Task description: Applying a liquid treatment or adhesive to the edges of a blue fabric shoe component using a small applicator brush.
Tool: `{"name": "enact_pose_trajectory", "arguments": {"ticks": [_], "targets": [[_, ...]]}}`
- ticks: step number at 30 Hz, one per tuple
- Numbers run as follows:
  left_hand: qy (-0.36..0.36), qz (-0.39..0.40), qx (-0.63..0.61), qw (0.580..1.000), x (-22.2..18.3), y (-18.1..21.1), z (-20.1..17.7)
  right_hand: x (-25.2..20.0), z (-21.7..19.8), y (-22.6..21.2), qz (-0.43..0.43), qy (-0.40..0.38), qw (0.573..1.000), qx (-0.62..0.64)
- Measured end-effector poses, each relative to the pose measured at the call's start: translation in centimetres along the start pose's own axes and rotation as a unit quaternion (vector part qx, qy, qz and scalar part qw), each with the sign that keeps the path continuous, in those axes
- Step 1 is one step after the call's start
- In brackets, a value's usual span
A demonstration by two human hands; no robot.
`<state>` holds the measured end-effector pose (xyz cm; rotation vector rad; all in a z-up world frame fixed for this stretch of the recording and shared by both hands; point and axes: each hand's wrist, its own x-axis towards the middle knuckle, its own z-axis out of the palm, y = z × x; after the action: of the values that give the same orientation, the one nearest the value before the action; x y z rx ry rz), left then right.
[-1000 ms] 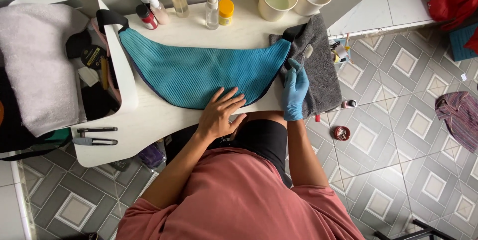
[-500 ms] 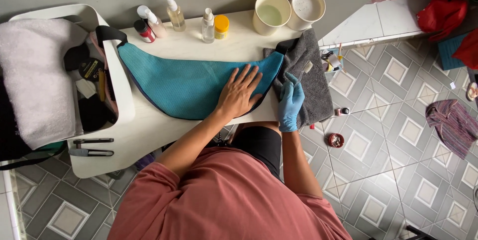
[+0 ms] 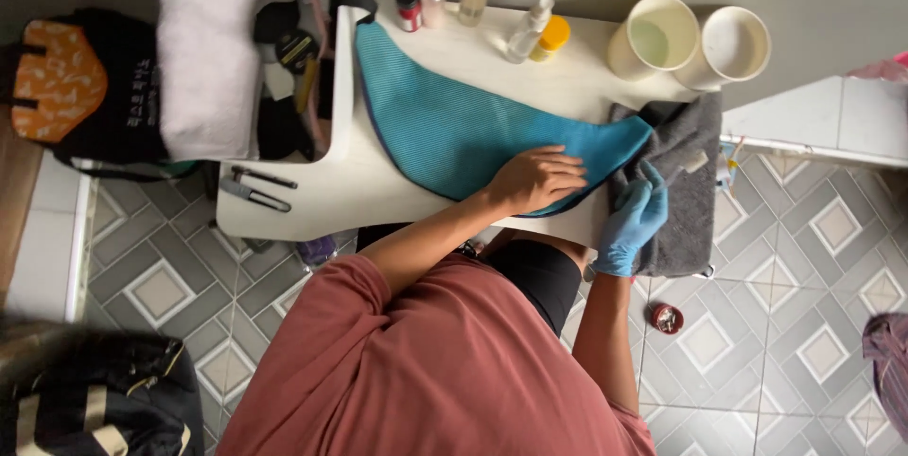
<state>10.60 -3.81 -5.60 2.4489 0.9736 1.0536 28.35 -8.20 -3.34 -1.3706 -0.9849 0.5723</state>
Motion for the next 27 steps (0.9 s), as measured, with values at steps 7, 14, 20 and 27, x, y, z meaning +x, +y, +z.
{"name": "enact_pose_trajectory", "arguments": {"ticks": [7, 14, 20, 27], "targets": [[-0.076, -0.036, 0.001, 0.996, -0.7, 1.3, -6.0, 0.1, -0.3, 0.9, -0.019, -0.018, 1.0, -0.009], [-0.158, -0.112, 0.098, 0.976, -3.2, 2.1, -8.2, -0.5, 0.4, -0.6, -0.006, -0.029, 0.999, -0.033], [-0.14, -0.142, 0.136, 0.971, -2.5, 1.3, -5.5, -0.2, 0.0, 0.1, 0.0, -0.024, 0.998, -0.062], [-0.118, -0.156, 0.17, 0.966, -2.0, 0.9, -4.5, -0.6, 0.5, -0.9, -0.002, -0.021, 0.997, -0.078]]}}
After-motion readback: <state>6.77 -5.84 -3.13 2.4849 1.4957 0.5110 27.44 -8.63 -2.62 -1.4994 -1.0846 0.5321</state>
